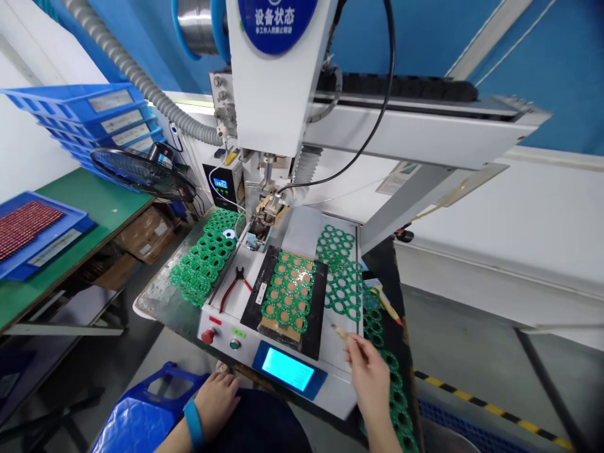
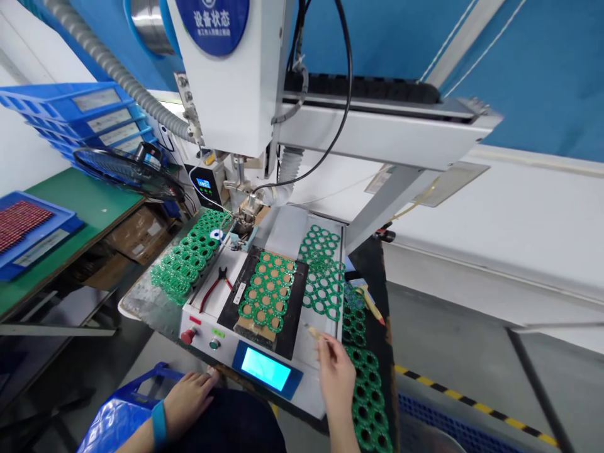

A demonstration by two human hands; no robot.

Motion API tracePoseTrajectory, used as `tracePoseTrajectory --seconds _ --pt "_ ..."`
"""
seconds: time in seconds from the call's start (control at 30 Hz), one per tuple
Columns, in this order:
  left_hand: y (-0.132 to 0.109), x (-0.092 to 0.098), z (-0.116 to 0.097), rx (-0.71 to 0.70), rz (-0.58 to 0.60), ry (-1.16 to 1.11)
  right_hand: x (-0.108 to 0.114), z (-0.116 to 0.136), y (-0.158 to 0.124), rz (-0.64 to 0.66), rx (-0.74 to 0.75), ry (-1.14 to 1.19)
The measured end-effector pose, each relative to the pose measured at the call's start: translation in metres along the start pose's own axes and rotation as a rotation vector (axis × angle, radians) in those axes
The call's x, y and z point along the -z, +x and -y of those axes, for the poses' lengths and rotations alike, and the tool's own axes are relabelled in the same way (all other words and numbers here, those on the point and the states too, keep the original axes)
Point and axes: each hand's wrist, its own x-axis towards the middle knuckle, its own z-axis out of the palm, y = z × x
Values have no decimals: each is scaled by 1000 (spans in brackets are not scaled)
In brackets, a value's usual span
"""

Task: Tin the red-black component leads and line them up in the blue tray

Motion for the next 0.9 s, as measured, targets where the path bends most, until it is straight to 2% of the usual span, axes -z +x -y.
tracePoseTrajectory --seconds 0.1,0.27,0.37,0.5,0.57,0.7,0.8,0.9 --pt "0 -3 1 5 1 -11 2 -25 12 -39 -18 -69" --pt "0 -6 2 32 -6 -32 0 -40 24 59 32 -305" --pt "0 -8 2 42 -8 -50 7 -29 30 71 83 -495" --pt "-1 -11 4 63 -14 -74 7 6 45 19 192 -645" --pt "-2 -12 4 76 -13 -83 -8 29 58 49 314 -650" --pt "-2 -14 4 84 -11 -97 -61 70 82 226 574 -662" --pt "-3 -14 6 93 -7 -108 -96 86 91 327 652 -710" --pt "-3 -12 8 110 8 -115 -112 89 92 371 653 -764"
